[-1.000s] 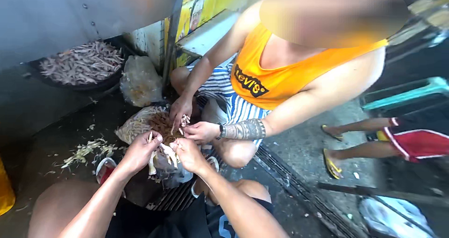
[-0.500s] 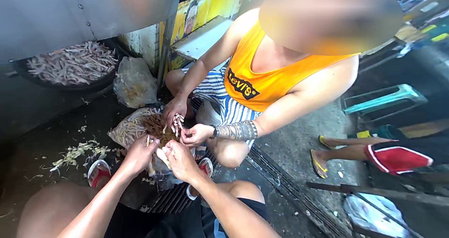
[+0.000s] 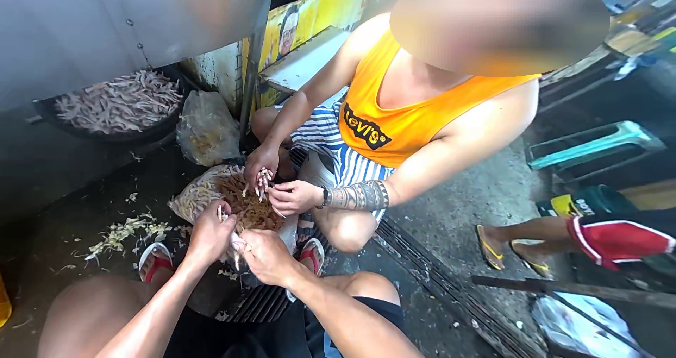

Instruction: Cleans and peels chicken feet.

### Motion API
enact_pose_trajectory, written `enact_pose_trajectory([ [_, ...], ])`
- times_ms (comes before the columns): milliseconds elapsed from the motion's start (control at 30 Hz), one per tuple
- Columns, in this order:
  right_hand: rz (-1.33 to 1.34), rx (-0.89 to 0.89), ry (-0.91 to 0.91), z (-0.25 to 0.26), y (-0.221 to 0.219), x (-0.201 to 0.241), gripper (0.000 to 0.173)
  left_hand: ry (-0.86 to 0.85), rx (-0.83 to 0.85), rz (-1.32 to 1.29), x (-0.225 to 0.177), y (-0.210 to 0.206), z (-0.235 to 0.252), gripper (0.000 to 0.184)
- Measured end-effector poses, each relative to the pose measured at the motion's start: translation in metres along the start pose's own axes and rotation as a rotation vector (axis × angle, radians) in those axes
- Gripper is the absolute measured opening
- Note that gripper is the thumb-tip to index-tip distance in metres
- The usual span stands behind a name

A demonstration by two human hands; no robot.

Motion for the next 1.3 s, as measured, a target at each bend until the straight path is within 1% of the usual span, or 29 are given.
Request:
enact_pose_trajectory([
  [67,0.068,-0.042,0.03,-0.002,0.003,0.007,0.033,0.028,-0.068,-0.031,-0.003,0.009,0.002,0.025],
  [133,0.171,-0.118,0.098,-0.009,0.011,0.017,0.029,0.066,-0.171,-0.115,0.004,0.027,0.008,0.024],
  [167,0.222,-0.145,0.157,-0.015,0.014,0.025,0.028,0.095,-0.249,-0.175,0.014,0.042,0.012,0.024],
  [233,0.303,-0.151,0.267,-0.029,0.016,0.04,0.028,0.177,-0.394,-0.325,0.041,0.074,0.02,0.033],
  [300,0.361,-0.141,0.276,-0.035,0.015,0.039,0.025,0.24,-0.455,-0.475,0.058,0.093,0.023,0.033],
  [367,0.401,-0.15,0.198,-0.029,0.017,0.024,0.023,0.216,-0.431,-0.542,0.052,0.095,0.017,0.026],
  [433,0.447,-0.166,0.141,-0.02,0.023,0.009,0.022,0.177,-0.355,-0.563,0.04,0.079,0.01,0.023],
  [533,0.569,-0.226,0.151,-0.012,0.031,0.002,0.019,0.139,-0.232,-0.568,0.024,0.054,0.001,0.023],
  [600,0.645,-0.278,0.151,-0.011,0.032,0.003,0.015,0.097,-0.19,-0.599,0.017,0.045,-0.001,0.018],
  [667,0.66,-0.286,0.108,-0.01,0.029,-0.002,0.014,0.066,-0.164,-0.615,0.012,0.039,-0.001,0.013],
  [700,0.662,-0.279,0.084,-0.009,0.025,-0.005,0.02,0.063,-0.162,-0.616,0.011,0.038,-0.001,0.012],
  [767,0.697,-0.234,0.063,-0.007,0.017,-0.01,0.042,0.07,-0.164,-0.585,0.013,0.037,-0.001,0.013],
  [800,0.702,-0.192,0.067,-0.005,0.011,-0.012,0.049,0.075,-0.166,-0.555,0.015,0.036,-0.001,0.014],
  [833,0.703,-0.153,0.069,-0.004,0.006,-0.012,0.049,0.072,-0.172,-0.51,0.018,0.036,0.001,0.015],
  [900,0.693,-0.079,0.031,0.001,-0.005,-0.013,0.041,0.057,-0.177,-0.406,0.02,0.036,0.004,0.019],
  [933,0.681,-0.076,-0.016,0.003,-0.01,-0.014,0.036,0.052,-0.176,-0.355,0.021,0.035,0.006,0.02],
  [1000,0.631,-0.139,-0.133,0.003,-0.019,-0.019,0.034,0.044,-0.159,-0.273,0.018,0.03,0.01,0.021],
  [1067,0.56,-0.178,-0.195,0.004,-0.024,-0.017,0.036,0.025,-0.141,-0.218,0.012,0.028,0.013,0.02],
  [1167,0.53,-0.142,-0.181,0.002,-0.024,-0.01,0.035,0.033,-0.126,-0.185,0.011,0.024,0.016,0.019],
  [1300,0.658,-0.151,-0.143,0.006,-0.009,-0.013,0.03,0.049,-0.141,-0.229,0.014,0.026,0.02,0.021],
])
Point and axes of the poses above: each hand's wrist, its own z-axis towards the middle knuckle, its own y-axis out of the back of the hand, x = y × z, the point moved 10 cm from there along z, towards the middle knuckle, and after that the axes turned 7 degrees about z, right-handed, at the moved point
